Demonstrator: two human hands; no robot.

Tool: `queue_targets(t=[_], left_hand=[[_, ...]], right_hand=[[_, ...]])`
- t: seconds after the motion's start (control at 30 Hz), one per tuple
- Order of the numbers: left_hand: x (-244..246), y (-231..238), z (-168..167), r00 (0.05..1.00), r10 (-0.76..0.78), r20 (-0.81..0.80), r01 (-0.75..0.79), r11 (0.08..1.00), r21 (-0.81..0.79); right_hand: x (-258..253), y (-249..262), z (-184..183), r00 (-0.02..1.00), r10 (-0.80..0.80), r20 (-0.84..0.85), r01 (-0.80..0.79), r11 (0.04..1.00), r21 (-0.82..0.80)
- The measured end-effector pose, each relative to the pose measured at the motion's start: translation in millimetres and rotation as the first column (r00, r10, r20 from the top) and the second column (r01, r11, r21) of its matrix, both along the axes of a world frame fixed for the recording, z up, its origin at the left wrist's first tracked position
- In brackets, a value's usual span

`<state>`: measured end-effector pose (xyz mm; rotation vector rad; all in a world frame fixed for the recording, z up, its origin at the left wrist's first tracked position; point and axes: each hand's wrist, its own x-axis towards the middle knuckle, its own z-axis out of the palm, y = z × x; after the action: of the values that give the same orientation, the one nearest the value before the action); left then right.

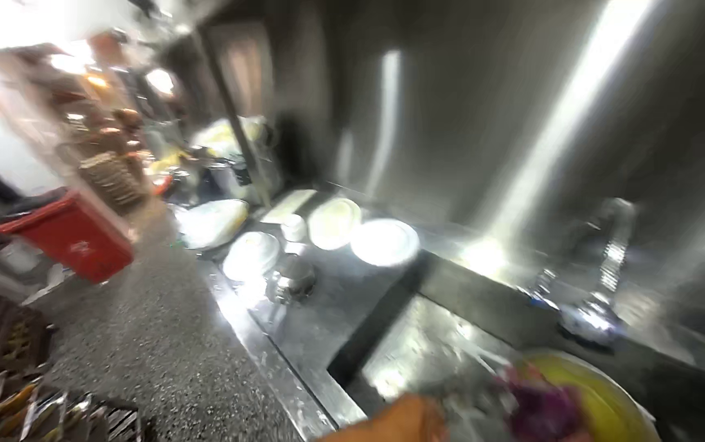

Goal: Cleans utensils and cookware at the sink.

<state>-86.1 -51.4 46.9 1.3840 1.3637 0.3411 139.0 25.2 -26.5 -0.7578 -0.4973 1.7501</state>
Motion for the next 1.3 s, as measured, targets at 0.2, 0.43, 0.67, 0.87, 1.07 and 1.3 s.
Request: queue_targets(t=[0.2,0.43,0.67,0.87,1.07,1.3], left_hand=[[24.4,9.2,-4.0,0.998,0.033,0.06,-0.023,0.987,-0.16],[40.6,16.7,12.4,1.0,-0.022,0.009,0.023,0.978,-0.209],[39.2,13.5,3.6,0.988,-0.077,0.131,0.1,0.978,-0.183],[55.1,34.9,-18.1,0.895,-0.067,0.441,0.126,0.986,-0.106],[76.9,54.9,-15.3,0.899,-0.161,-0.408,0.259,0.946,0.196],[101.5,65.5,-37.0,0.79,-0.263,-0.553,0.261,0.962,-0.085]], right_hand=[[-69.4,-37.7,23.1,0.986,-0.067,0.149,0.085,0.989,-0.122],[-36.2,-6.2,28.9,0.656,-0.339,0.674,0.334,0.932,0.142],[60.8,53.4,101.2,0.066,-0.703,0.708,0.449,0.655,0.608],[124.0,113.1,161.9,-0.158,-0.552,0.819,0.382,0.73,0.566],[13.2,115.2,57.3,0.487,-0.473,0.734,0.37,0.873,0.318],[-85.6,170.8,82.1,0.73,-0.362,0.58,0.604,0.74,-0.297]])
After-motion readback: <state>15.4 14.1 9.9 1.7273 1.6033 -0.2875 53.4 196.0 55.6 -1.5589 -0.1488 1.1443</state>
